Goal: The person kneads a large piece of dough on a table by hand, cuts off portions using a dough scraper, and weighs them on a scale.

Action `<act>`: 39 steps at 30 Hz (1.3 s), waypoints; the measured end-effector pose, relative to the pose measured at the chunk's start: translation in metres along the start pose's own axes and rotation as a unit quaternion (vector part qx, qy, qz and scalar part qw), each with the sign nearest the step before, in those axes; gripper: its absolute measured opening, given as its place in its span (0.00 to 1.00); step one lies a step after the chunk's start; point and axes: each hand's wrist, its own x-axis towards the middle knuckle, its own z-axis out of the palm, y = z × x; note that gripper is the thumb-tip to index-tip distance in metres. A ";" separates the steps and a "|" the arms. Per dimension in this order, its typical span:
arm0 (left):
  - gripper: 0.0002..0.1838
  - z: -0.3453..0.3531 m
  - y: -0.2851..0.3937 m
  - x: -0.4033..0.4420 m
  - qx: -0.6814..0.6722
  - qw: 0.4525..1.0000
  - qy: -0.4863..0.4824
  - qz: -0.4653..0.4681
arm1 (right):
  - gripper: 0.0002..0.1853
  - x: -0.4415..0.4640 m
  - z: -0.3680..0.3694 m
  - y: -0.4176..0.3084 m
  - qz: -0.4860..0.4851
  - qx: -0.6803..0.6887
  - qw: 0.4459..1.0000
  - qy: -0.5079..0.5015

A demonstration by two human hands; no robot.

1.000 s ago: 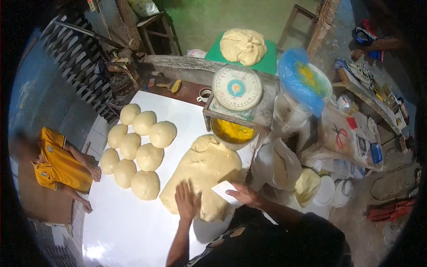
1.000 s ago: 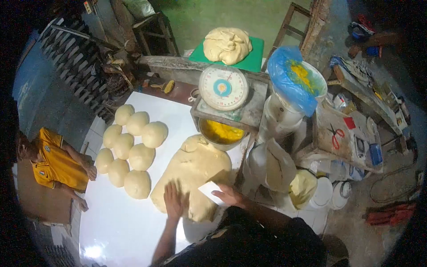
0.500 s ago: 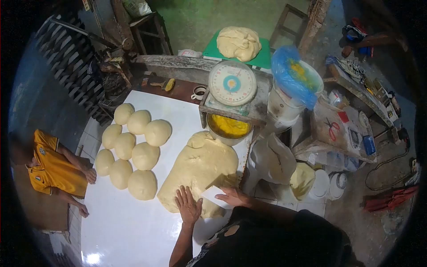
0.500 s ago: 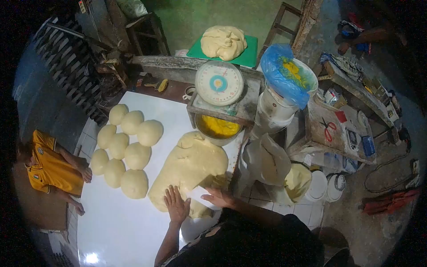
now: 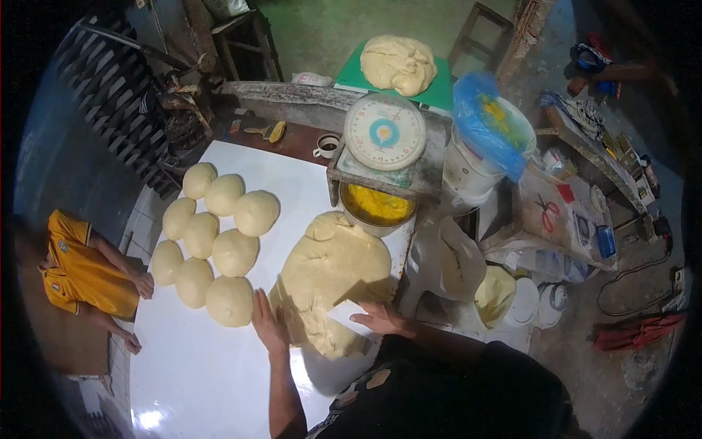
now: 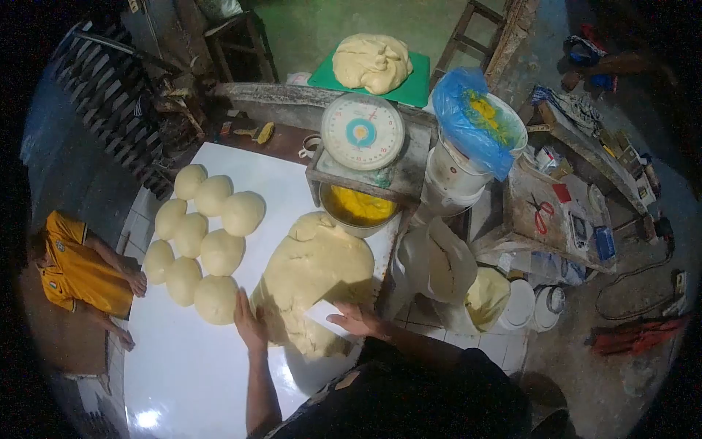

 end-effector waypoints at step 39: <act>0.16 0.084 0.056 0.134 -0.037 0.987 -0.037 0.153 | 0.19 -0.039 -0.115 -0.056 0.063 0.186 0.976 0.091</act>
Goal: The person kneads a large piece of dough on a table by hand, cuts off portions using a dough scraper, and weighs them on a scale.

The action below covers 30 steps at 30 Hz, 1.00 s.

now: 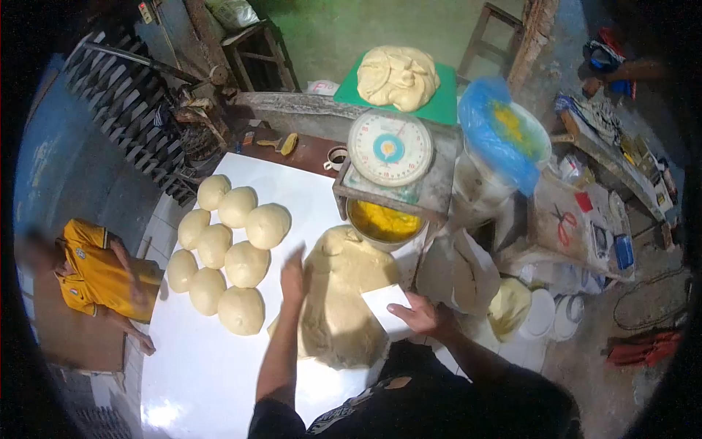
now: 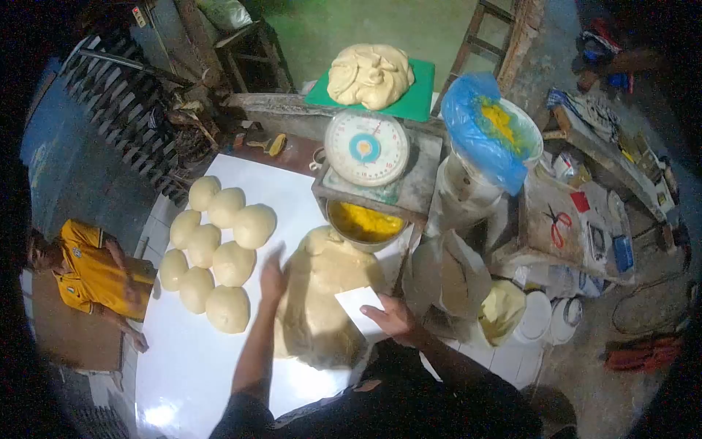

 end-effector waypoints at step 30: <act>0.33 -0.109 0.109 0.058 -0.135 0.940 -0.303 0.078 | 0.19 0.029 -0.082 -0.120 -0.035 -0.069 0.996 0.045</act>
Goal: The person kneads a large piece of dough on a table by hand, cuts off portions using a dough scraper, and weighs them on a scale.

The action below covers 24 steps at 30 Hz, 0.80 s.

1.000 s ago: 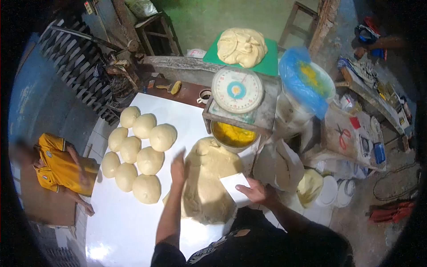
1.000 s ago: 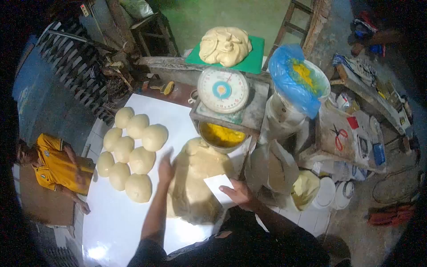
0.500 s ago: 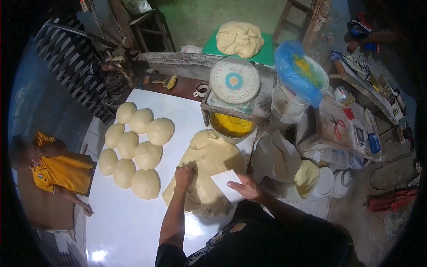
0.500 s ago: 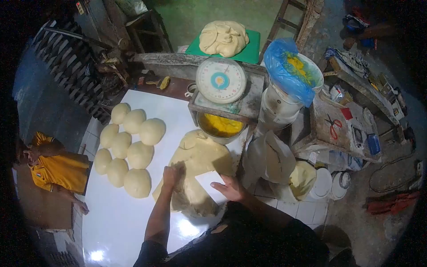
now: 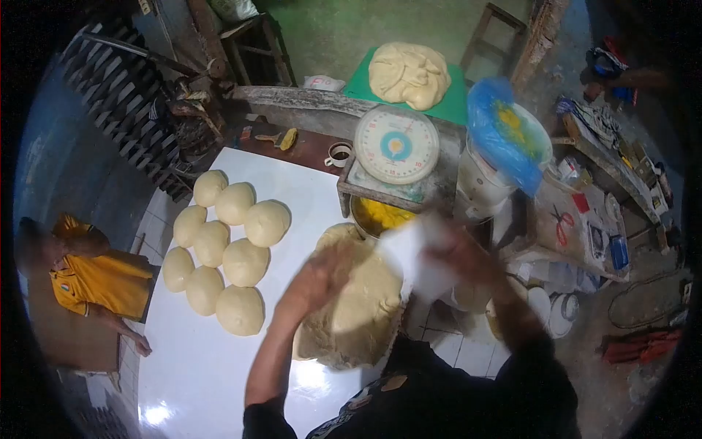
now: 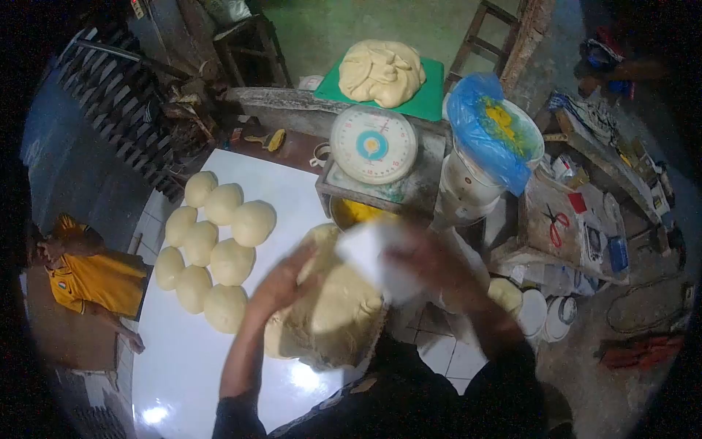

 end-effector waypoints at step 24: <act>0.37 -0.144 0.042 0.248 0.282 0.918 0.279 0.004 | 0.31 0.256 -0.302 -0.154 -0.074 -0.497 0.796 0.338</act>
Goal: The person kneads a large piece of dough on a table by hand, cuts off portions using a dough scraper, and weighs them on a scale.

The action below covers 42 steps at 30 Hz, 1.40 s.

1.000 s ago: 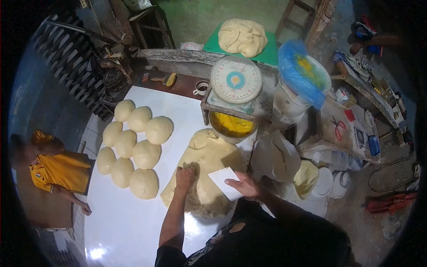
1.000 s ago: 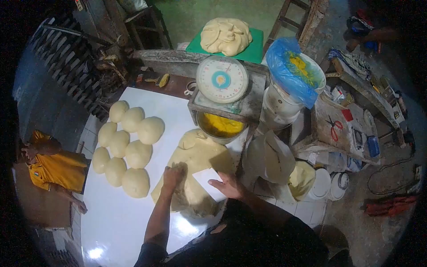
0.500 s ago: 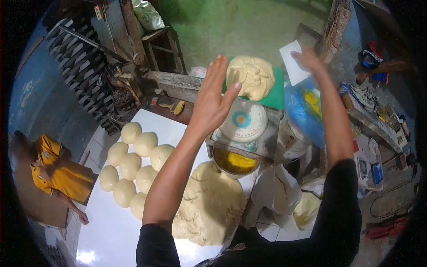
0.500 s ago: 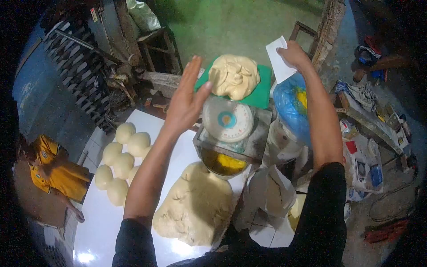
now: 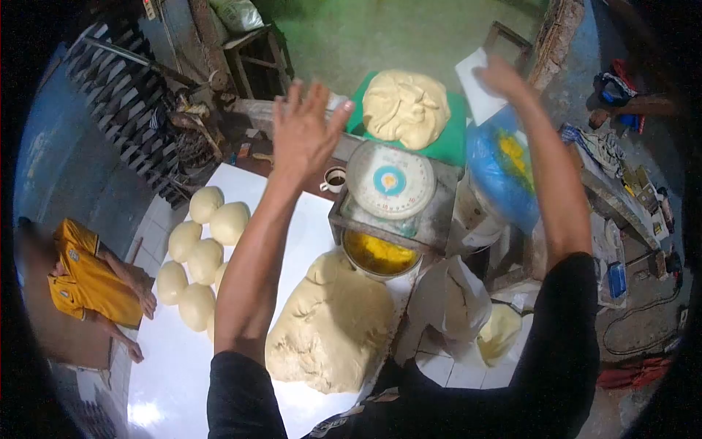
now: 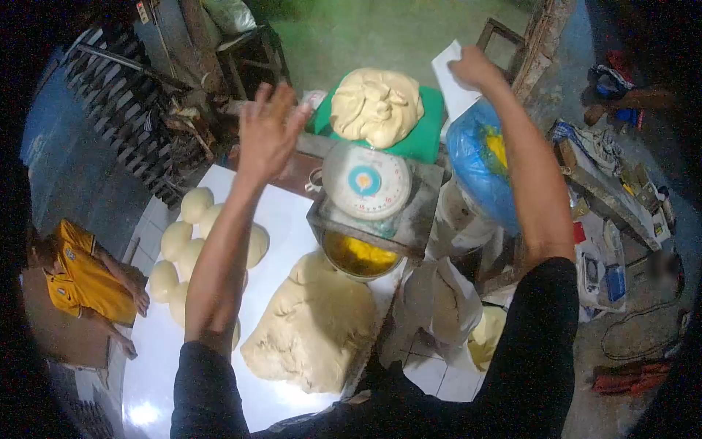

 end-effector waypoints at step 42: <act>0.42 0.004 0.062 -0.125 -0.723 0.686 0.013 -0.085 | 0.27 0.028 0.062 0.028 0.008 0.013 0.992 -0.125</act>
